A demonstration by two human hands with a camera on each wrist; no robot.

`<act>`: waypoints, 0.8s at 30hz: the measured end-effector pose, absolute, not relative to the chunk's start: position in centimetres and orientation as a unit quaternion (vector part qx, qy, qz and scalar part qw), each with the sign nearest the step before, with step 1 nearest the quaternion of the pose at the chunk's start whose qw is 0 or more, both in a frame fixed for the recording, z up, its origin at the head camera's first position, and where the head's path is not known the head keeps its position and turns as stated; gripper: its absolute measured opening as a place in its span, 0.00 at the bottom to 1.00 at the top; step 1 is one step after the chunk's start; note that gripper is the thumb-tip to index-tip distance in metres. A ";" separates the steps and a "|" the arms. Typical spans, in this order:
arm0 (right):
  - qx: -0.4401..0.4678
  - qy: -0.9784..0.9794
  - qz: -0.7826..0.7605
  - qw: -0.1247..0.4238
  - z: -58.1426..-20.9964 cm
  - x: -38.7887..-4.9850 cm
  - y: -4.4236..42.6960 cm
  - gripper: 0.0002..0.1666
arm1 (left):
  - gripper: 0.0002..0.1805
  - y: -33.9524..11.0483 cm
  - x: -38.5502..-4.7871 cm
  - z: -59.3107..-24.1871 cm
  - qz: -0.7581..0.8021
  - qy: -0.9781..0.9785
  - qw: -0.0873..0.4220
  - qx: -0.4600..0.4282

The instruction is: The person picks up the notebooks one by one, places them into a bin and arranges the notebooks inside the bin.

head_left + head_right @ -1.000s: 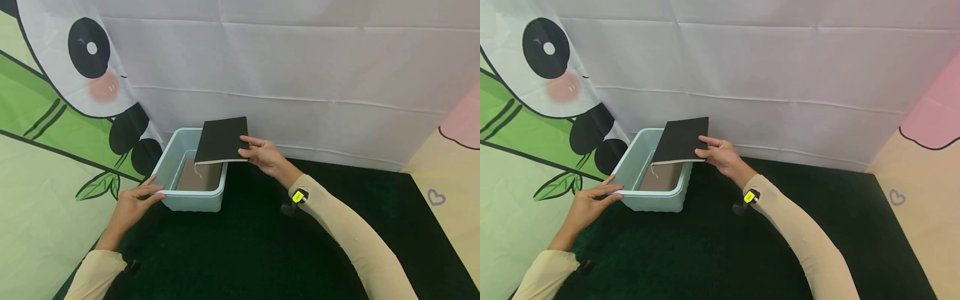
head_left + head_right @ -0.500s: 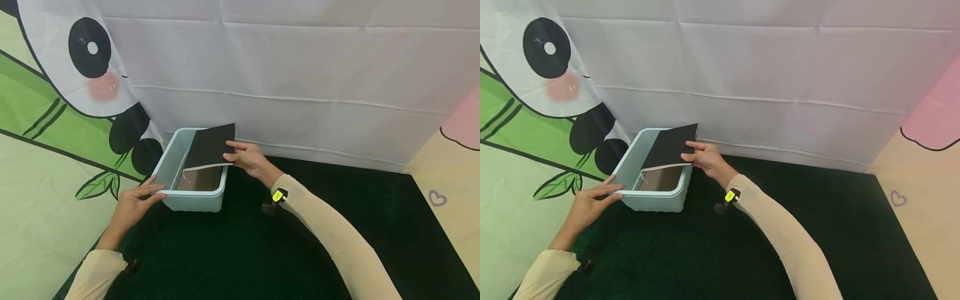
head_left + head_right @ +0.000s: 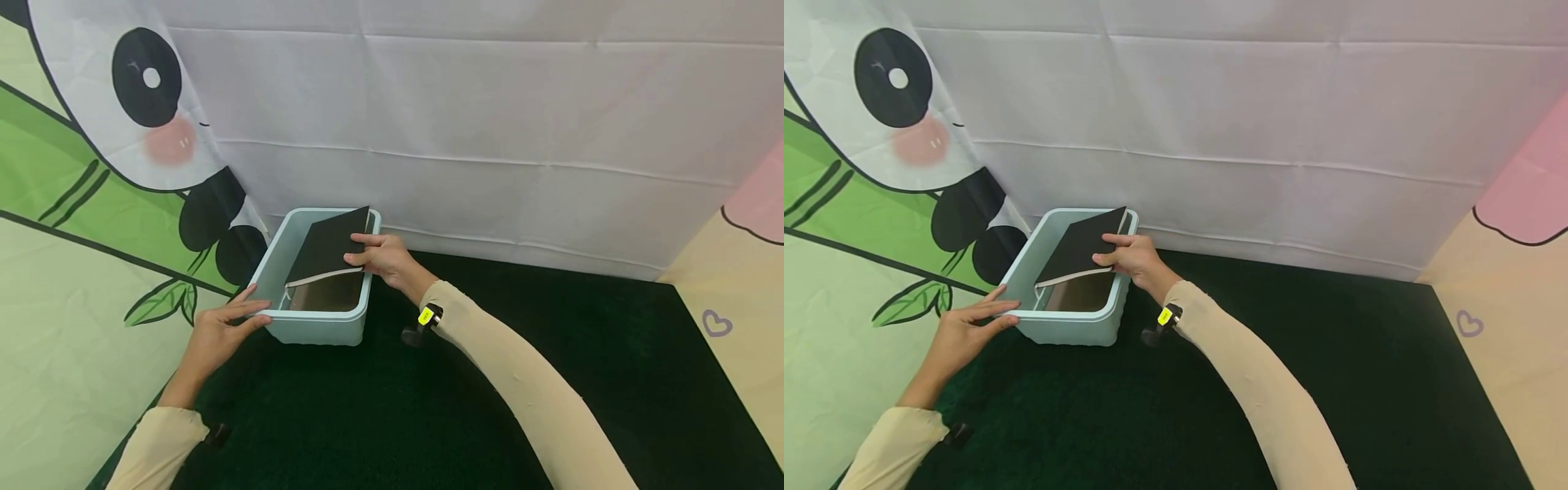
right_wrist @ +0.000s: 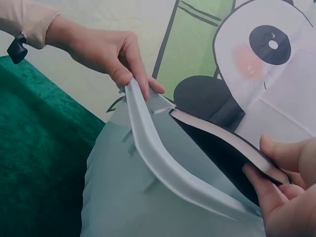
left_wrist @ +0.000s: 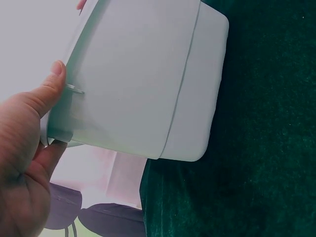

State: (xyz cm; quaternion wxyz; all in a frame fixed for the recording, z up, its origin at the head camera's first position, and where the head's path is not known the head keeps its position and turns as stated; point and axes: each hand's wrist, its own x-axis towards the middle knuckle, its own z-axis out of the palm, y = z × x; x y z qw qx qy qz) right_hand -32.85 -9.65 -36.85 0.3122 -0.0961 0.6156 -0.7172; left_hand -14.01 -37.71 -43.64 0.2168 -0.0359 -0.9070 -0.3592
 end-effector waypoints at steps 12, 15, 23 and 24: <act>-0.093 0.629 -0.706 0.312 -37.5 -32.6 -11.6 0.34 | 0.16 -37.4 -14.1 -43.7 -0.365 -0.903 0.223 -0.044; -0.090 0.637 -0.699 0.314 -37.5 -32.6 -11.7 0.34 | 0.16 -37.3 -14.3 -43.6 -0.365 -0.904 0.220 -0.043; -0.075 0.651 -0.683 0.324 -37.2 -32.5 -11.4 0.34 | 0.16 -37.1 -14.4 -43.7 -0.369 -0.904 0.214 -0.041; -0.076 0.654 -0.679 0.326 -37.1 -32.4 -11.4 0.34 | 0.16 -37.0 -14.3 -43.7 -0.369 -0.904 0.213 -0.041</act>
